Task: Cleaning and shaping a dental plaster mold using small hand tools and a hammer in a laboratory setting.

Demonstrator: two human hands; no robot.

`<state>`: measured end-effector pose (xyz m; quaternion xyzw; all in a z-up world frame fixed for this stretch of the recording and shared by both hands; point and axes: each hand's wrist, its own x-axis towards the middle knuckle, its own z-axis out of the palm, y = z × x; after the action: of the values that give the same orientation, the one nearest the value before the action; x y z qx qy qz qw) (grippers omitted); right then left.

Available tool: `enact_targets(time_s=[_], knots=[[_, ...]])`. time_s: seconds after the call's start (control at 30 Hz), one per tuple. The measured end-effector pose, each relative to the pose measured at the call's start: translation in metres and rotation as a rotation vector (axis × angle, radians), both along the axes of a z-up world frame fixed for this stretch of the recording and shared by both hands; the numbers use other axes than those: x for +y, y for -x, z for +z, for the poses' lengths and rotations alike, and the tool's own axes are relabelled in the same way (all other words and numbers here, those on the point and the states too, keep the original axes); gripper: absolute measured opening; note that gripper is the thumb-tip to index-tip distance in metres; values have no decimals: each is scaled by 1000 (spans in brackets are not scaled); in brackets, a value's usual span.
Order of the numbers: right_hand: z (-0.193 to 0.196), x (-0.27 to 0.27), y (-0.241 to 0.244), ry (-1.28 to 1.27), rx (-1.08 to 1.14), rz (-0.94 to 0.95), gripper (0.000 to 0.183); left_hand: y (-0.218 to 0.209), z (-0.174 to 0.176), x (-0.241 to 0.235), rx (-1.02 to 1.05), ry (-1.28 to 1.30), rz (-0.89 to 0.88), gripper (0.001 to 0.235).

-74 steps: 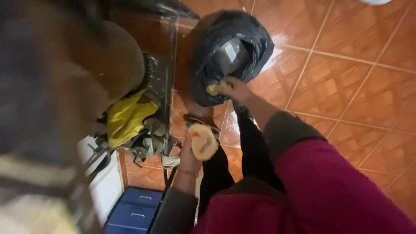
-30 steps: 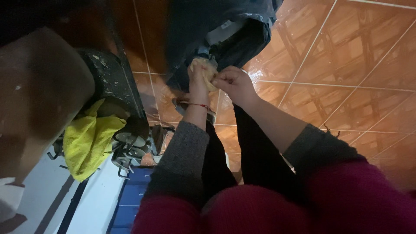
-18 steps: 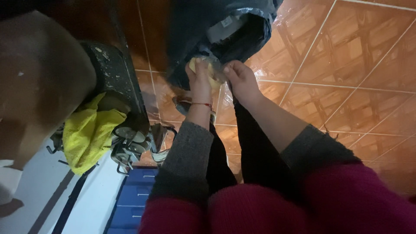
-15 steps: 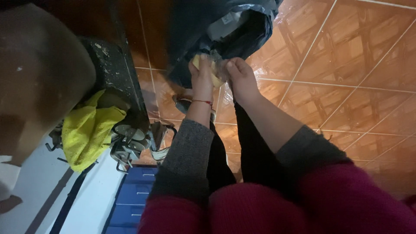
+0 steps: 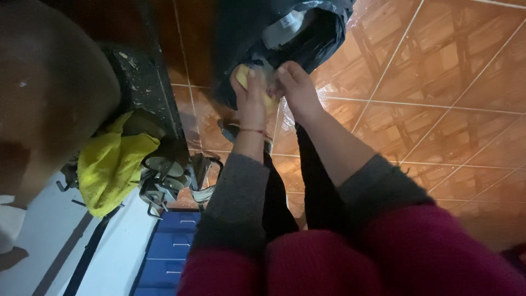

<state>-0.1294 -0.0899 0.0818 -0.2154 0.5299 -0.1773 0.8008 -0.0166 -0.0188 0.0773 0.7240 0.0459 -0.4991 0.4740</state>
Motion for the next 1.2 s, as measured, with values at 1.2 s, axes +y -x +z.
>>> enact_targets(time_s=[1.2], knots=[[-8, -53, 93, 548, 397, 817, 30, -55, -4, 82, 164, -21, 272, 65]])
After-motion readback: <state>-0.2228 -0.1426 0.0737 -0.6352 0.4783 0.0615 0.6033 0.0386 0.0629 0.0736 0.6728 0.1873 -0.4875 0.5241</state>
